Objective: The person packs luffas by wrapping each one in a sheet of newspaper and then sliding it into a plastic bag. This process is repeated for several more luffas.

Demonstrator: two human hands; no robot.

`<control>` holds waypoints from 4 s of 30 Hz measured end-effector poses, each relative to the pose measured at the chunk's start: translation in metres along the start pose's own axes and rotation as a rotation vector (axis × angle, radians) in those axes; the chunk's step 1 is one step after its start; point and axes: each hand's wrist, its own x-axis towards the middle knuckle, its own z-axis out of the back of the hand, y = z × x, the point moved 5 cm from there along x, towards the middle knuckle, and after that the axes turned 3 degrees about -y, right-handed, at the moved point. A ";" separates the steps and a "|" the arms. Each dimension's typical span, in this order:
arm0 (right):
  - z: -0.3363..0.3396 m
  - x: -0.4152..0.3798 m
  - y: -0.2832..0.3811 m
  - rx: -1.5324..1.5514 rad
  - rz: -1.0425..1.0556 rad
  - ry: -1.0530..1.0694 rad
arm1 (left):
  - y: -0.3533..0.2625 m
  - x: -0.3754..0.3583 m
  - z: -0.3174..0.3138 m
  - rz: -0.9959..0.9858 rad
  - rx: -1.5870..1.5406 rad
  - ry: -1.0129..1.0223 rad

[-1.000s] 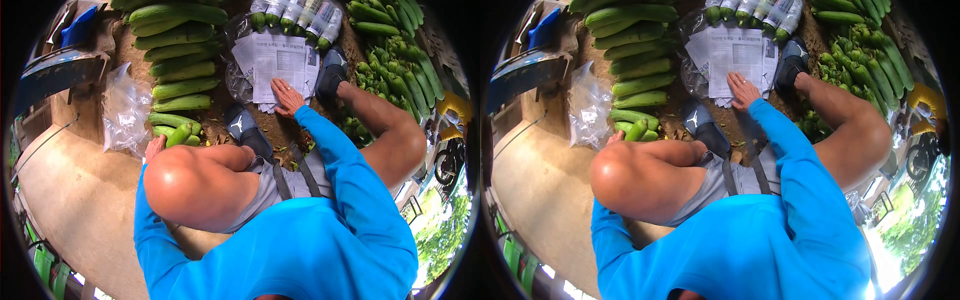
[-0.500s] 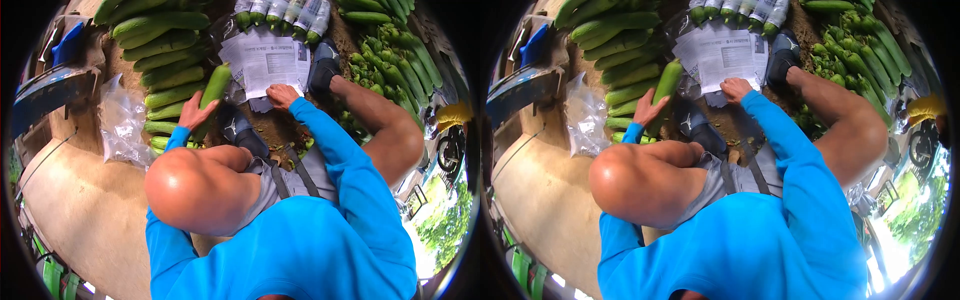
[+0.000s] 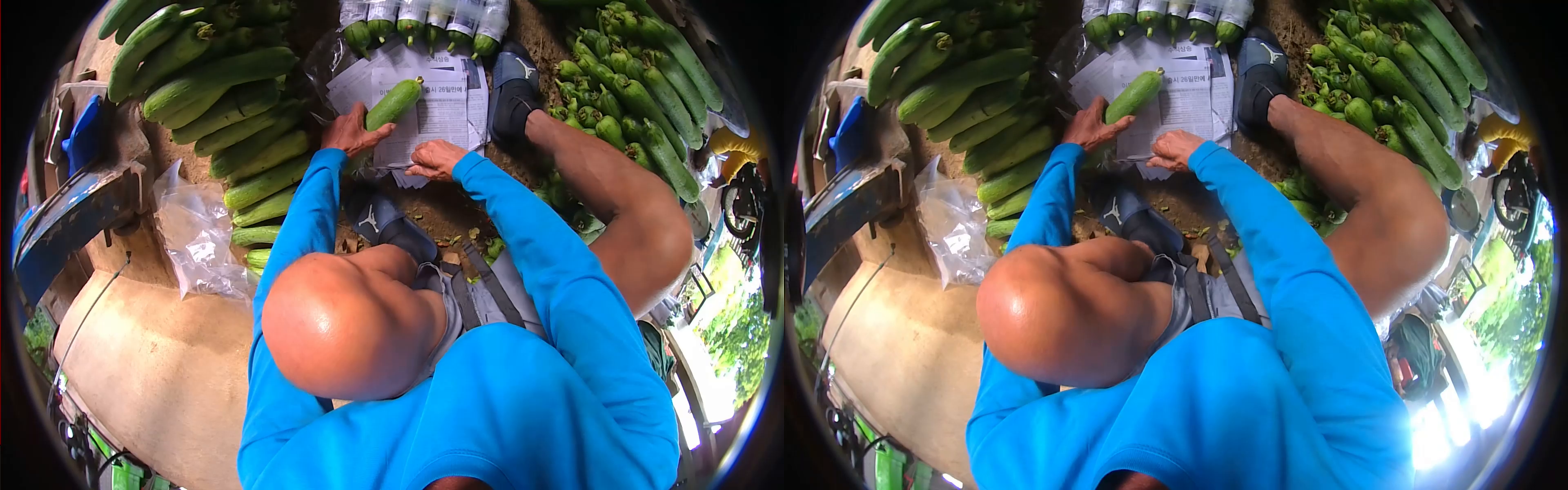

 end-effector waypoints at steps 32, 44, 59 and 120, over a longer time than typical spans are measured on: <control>-0.014 -0.028 0.065 -0.431 -0.160 -0.392 | -0.060 -0.013 -0.008 -0.500 0.235 0.095; -0.016 -0.050 0.062 -0.297 -0.220 -0.485 | -0.054 -0.003 -0.064 -0.624 0.180 0.310; 0.008 -0.039 0.045 -0.181 -0.299 -0.660 | -0.043 -0.031 -0.029 -0.468 -0.109 0.012; 0.037 -0.009 -0.066 -0.029 -0.498 -0.343 | -0.077 -0.063 -0.059 -0.539 0.170 -0.296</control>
